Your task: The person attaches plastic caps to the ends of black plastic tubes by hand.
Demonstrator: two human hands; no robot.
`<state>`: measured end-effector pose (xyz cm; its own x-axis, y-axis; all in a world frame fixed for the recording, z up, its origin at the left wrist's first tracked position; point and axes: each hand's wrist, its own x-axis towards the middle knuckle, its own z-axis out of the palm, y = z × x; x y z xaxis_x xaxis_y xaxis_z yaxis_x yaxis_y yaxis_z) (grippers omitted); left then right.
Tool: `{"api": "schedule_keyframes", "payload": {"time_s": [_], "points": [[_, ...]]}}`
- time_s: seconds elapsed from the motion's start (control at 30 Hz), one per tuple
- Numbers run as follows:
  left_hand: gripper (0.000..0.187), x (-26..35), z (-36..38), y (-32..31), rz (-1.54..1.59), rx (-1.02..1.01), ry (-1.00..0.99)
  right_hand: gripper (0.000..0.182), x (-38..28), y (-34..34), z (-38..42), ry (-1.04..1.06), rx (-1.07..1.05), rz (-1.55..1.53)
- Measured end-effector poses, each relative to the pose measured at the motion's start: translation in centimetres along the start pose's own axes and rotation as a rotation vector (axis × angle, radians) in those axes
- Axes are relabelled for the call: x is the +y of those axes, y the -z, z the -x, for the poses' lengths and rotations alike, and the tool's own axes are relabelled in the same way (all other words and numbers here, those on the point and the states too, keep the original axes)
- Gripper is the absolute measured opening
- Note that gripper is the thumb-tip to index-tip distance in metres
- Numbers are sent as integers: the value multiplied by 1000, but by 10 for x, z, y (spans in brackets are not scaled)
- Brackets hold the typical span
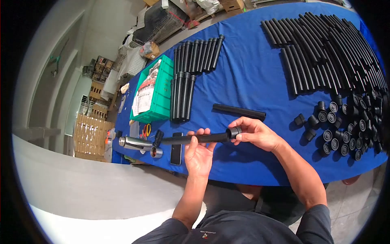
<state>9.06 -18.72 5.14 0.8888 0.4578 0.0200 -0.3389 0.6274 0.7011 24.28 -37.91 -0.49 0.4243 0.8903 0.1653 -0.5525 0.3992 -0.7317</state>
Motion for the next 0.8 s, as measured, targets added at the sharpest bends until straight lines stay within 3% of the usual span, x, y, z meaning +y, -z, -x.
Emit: {"api": "schedule_keyframes", "payload": {"time_s": [0.27, 0.53, 0.8], "points": [[17, -10, -7, -15, -213, 36, -89, 36, 2, -7, 0, 32, 72, 198], [17, -17, -5, -17, -211, 114, -81, 37, 3, -11, 0, 7, 101, 252], [16, -22, -2, -21, -207, 186, -97, 35, 11, -15, 0, 158, 184, 559]]}}
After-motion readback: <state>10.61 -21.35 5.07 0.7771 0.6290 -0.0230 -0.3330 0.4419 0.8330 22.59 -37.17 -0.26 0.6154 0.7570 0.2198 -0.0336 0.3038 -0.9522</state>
